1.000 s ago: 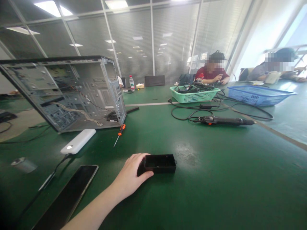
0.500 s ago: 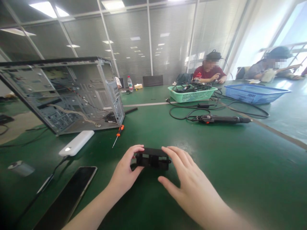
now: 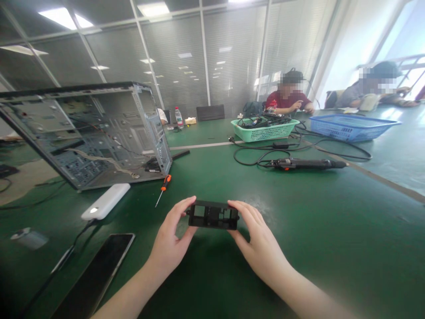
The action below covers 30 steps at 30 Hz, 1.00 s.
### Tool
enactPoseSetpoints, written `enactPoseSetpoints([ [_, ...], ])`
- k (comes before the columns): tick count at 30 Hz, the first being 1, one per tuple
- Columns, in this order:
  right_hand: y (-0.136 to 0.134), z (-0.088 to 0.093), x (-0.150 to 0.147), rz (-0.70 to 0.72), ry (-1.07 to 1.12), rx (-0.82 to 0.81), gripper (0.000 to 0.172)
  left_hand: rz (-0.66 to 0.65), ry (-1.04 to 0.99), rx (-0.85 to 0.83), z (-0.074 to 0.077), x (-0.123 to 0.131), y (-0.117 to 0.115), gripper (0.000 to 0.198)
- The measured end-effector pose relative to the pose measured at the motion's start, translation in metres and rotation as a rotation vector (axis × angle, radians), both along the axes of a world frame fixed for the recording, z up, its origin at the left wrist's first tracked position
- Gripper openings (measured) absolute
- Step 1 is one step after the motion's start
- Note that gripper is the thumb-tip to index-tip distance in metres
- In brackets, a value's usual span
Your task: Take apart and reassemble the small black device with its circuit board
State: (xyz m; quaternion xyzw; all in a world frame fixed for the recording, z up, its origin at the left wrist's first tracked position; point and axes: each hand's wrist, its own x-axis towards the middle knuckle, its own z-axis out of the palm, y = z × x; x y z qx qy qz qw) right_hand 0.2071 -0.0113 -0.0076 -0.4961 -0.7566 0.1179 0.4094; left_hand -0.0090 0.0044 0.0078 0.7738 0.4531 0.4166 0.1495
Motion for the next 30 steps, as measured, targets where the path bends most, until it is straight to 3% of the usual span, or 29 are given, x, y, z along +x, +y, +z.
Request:
enactPoseSetpoints([
  [3,-0.002,-0.003,-0.003,-0.017,0.144,-0.139,0.044,0.011,-0.020,-0.046,-0.002,0.000,0.000,0.048],
  [12,-0.003,0.003,-0.006,-0.039,0.438,-0.326,0.058,0.097,-0.094,-0.244,0.003,0.000,-0.003,0.055],
  [15,-0.005,0.006,-0.007,-0.047,0.440,-0.376,0.058,0.019,-0.103,-0.289,0.003,-0.001,-0.003,0.044],
  [18,-0.005,0.010,-0.009,-0.028,0.430,-0.439,0.056,-0.045,-0.119,-0.382,0.003,0.000,-0.003,0.051],
  [22,-0.005,0.012,-0.010,-0.023,0.479,-0.574,0.063,-0.047,-0.124,-0.423,0.006,0.002,-0.005,0.059],
  [30,-0.010,0.013,-0.012,-0.042,0.630,-0.767,0.060,-0.060,-0.053,-0.467,0.009,0.005,-0.008,0.048],
])
